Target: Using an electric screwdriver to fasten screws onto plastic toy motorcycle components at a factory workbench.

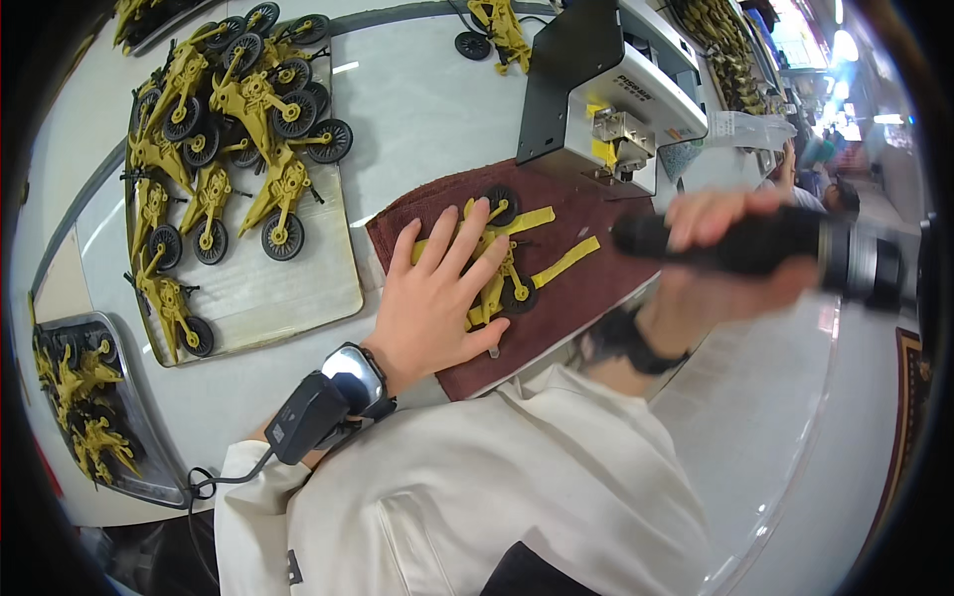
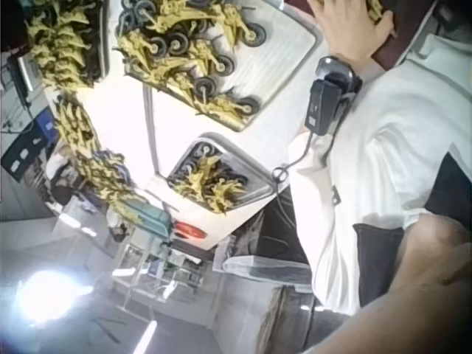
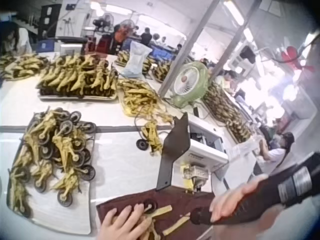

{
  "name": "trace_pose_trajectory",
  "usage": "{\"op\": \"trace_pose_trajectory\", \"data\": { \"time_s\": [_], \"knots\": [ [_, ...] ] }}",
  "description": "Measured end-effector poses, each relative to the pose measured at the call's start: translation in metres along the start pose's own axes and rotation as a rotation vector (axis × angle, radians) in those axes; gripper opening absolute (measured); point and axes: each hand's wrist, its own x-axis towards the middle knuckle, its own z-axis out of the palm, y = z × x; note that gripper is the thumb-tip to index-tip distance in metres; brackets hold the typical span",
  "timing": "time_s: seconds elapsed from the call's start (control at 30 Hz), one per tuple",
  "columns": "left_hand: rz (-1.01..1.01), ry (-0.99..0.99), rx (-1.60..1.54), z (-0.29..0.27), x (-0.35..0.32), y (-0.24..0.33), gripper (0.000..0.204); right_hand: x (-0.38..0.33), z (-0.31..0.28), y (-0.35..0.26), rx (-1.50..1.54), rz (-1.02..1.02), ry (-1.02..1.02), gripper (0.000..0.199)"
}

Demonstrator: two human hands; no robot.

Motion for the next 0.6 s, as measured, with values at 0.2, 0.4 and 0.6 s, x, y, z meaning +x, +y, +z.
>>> {"op": "trace_pose_trajectory", "data": {
  "time_s": [0.2,0.4,0.6],
  "knots": [
    [0.038,0.016,-0.001,0.004,-0.003,-0.005,0.069,-0.069,0.018,-0.002,0.035,-0.093,-0.149,0.093],
    [0.023,0.013,0.022,0.002,-0.003,-0.004,0.070,-0.076,0.019,0.004,-0.001,-0.119,-0.091,0.088],
    [0.020,0.000,0.008,0.006,-0.002,-0.004,0.070,-0.076,0.013,0.022,0.018,-0.084,-0.141,0.079]
  ]
}}
